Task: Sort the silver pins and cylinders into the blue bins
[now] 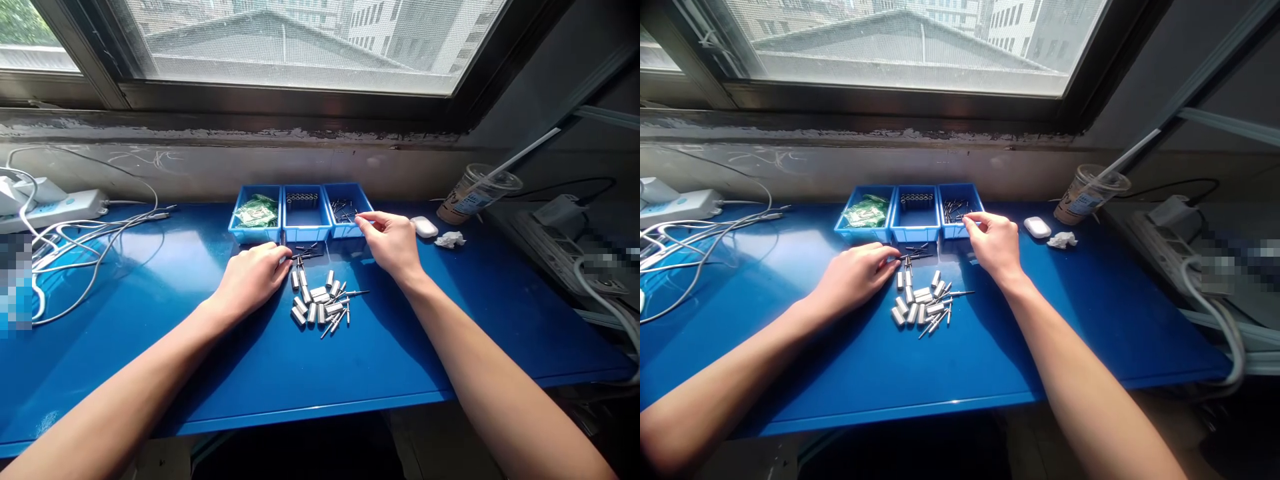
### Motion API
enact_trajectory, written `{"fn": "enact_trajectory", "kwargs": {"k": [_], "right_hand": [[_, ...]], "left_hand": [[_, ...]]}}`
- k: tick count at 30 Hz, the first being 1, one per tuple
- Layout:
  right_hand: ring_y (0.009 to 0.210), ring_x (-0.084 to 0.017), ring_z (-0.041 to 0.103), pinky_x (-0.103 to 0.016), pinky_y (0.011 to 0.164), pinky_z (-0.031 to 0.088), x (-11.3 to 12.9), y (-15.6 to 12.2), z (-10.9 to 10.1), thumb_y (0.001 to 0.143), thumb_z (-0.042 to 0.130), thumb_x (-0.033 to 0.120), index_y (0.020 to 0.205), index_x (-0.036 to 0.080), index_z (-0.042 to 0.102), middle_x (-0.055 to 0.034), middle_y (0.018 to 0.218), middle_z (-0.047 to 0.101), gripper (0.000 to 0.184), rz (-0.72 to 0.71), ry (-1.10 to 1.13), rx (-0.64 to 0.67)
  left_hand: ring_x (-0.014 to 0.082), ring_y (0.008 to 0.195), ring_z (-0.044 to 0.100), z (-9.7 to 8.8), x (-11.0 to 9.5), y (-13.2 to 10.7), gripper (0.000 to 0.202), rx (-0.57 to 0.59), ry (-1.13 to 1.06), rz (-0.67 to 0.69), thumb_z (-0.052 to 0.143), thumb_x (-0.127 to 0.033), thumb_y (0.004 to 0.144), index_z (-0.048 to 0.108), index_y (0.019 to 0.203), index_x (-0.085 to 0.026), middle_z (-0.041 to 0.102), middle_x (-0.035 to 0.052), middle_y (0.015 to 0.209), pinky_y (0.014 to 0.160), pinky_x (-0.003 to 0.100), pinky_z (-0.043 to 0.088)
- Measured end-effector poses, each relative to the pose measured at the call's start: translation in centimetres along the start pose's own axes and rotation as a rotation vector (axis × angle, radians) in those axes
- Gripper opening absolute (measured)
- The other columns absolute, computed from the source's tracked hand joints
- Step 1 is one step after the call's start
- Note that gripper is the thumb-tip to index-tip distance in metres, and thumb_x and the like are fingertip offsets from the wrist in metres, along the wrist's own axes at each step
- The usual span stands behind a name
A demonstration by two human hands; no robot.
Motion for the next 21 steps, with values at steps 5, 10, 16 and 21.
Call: {"fn": "enact_trajectory", "kwargs": {"k": [5, 10, 16, 21], "right_hand": [[0.071, -0.022, 0.070, -0.032, 0.069, 0.049, 0.0, 0.0, 0.1, 0.089, 0.069, 0.042, 0.101, 0.018, 0.086, -0.0066, 0.080, 0.080, 0.032, 0.021, -0.047, 0.003], [0.073, -0.022, 0.071, -0.033, 0.069, 0.049, -0.2, -0.1, 0.2, 0.090, 0.069, 0.042, 0.102, 0.019, 0.086, -0.0061, 0.081, 0.080, 0.032, 0.045, -0.064, 0.025], [0.073, -0.021, 0.070, -0.033, 0.070, 0.049, -0.3, 0.1, 0.4, 0.091, 0.067, 0.041, 0.105, 0.018, 0.085, -0.0053, 0.080, 0.078, 0.032, 0.054, -0.071, 0.047], [0.054, -0.015, 0.054, -0.030, 0.061, 0.046, 2.1, -0.8, 0.2, 0.094, 0.066, 0.038, 0.111, 0.017, 0.082, 0.0020, 0.059, 0.061, 0.031, -0.158, 0.004, 0.057]], "left_hand": [[0.0277, 0.097, 0.073, -0.2, -0.3, 0.3, 0.023, 0.016, 0.007, -0.051, 0.055, -0.034, 0.106, 0.073, 0.114, -0.023, 0.077, 0.0063, 0.113, 0.072, 0.034, 0.054], [0.0268, 0.094, 0.073, -0.4, -0.6, 0.5, 0.021, 0.033, 0.014, -0.068, 0.055, -0.033, 0.106, 0.073, 0.109, -0.024, 0.078, 0.0051, 0.108, 0.070, 0.033, 0.052], [0.0264, 0.090, 0.073, -0.5, -0.6, 0.4, 0.016, 0.023, -0.010, -0.075, 0.059, -0.031, 0.103, 0.073, 0.104, -0.022, 0.078, 0.0046, 0.104, 0.067, 0.033, 0.048], [0.0251, 0.081, 0.071, -1.0, -0.2, 0.1, 0.016, -0.128, -0.013, -0.024, 0.061, -0.031, 0.100, 0.074, 0.100, -0.022, 0.078, 0.0040, 0.096, 0.065, 0.034, 0.045]]}}
Point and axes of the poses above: each hand's wrist, its own y-axis towards the middle knuckle, its own z-axis out of the palm, x = y × z, the point moved 5 cm from there along y, towards the middle knuckle
